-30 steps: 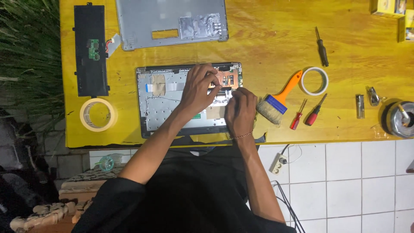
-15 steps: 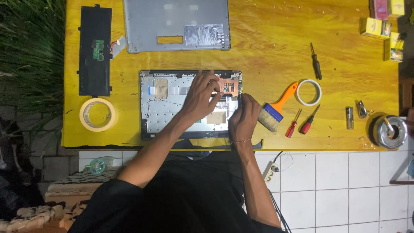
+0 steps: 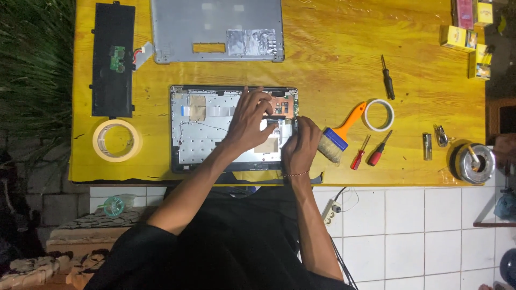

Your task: The person works on the internal components of a disassembled laptop placed on a yellow table. They use their hands to manipulate small parts and wires on the motherboard area. Tools and a roll of tape are visible on the table.

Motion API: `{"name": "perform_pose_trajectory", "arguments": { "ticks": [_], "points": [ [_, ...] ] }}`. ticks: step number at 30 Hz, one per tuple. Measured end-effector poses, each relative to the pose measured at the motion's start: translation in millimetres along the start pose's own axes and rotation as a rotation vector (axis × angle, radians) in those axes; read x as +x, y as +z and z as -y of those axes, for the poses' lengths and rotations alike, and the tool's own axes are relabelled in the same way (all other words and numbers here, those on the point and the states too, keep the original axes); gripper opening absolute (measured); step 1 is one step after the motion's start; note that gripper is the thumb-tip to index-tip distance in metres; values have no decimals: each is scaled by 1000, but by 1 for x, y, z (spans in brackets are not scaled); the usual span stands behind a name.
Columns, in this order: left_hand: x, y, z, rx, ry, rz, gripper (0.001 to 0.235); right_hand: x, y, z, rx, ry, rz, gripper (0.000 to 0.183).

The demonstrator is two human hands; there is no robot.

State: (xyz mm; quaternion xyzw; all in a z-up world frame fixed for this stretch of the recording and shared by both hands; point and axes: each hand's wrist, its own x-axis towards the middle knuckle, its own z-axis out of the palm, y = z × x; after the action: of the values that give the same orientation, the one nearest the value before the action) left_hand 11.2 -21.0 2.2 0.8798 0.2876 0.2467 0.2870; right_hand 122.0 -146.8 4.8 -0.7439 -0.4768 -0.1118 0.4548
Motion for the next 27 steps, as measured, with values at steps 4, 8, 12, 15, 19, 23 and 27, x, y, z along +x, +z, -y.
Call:
{"name": "perform_pose_trajectory", "arguments": {
  "ticks": [4,8,12,15,19,23,27],
  "points": [
    [1,-4,0,4,12,12,35,-6,1,-8,-27,-44,16,33],
    [2,-9,0,2,-12,53,34,-12,6,-14,-137,-57,37,33],
    [1,-8,3,-19,-2,46,35,-17,9,-16,-229,-45,63,33],
    [-1,-7,7,-27,21,46,36,-17,10,-20,-233,-63,59,34],
    [-2,-15,1,-47,17,65,35,-22,13,-27,-239,-98,60,31],
    [-1,-14,4,-65,31,57,34,-19,14,-27,-245,-107,44,30],
    [-3,-19,5,-233,56,-8,19,-17,10,-20,-247,-114,4,34]
  ]
}}
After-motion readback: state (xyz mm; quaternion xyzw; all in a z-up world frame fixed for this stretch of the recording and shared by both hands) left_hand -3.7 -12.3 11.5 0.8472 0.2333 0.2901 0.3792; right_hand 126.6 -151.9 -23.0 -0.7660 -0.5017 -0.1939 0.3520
